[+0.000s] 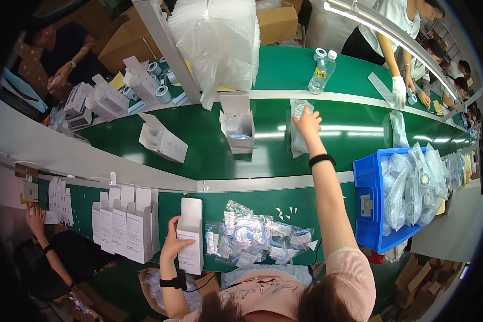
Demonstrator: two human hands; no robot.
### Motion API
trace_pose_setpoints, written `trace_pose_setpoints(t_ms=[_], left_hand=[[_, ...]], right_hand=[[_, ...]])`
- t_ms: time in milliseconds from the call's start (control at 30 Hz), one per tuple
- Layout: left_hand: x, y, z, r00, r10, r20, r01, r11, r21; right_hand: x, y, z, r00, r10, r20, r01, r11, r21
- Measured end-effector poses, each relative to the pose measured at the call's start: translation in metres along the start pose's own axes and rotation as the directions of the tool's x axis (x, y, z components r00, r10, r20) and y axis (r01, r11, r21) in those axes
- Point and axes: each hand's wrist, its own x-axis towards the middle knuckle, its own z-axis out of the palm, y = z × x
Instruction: The person picks up a bag from the floor and then packages items by placing a bubble-wrapped device and a small plastic bag into a cardboard box. This process is repeated for several boxes, which are then placed onto the green table.
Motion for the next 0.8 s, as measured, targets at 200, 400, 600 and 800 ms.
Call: trace_pose_setpoints(t_ms=[200,400,600,800], left_hand=[[-0.027,0.071,0.033,0.941,0.321,0.104,-0.337,0.908,0.250],[0.003,0.126,0.099,0.856,0.499,0.135,-0.506,0.758,0.411],[0.014,0.134,0.159,0.718,0.674,0.177,-0.650,0.557,0.516],[0.014,0.119,0.171,0.770,0.630,-0.097,-0.568,0.747,0.346]], right_hand=[[0.017,0.038,0.037,0.991,-0.094,0.099,0.046,0.914,0.403],[-0.100,0.032,-0.064,0.812,-0.523,0.260,-0.511,-0.422,0.749],[-0.221,-0.026,-0.129,0.998,-0.063,0.006,-0.037,-0.504,0.863],[-0.238,-0.013,-0.119,0.811,-0.208,-0.547,0.577,0.130,0.806]])
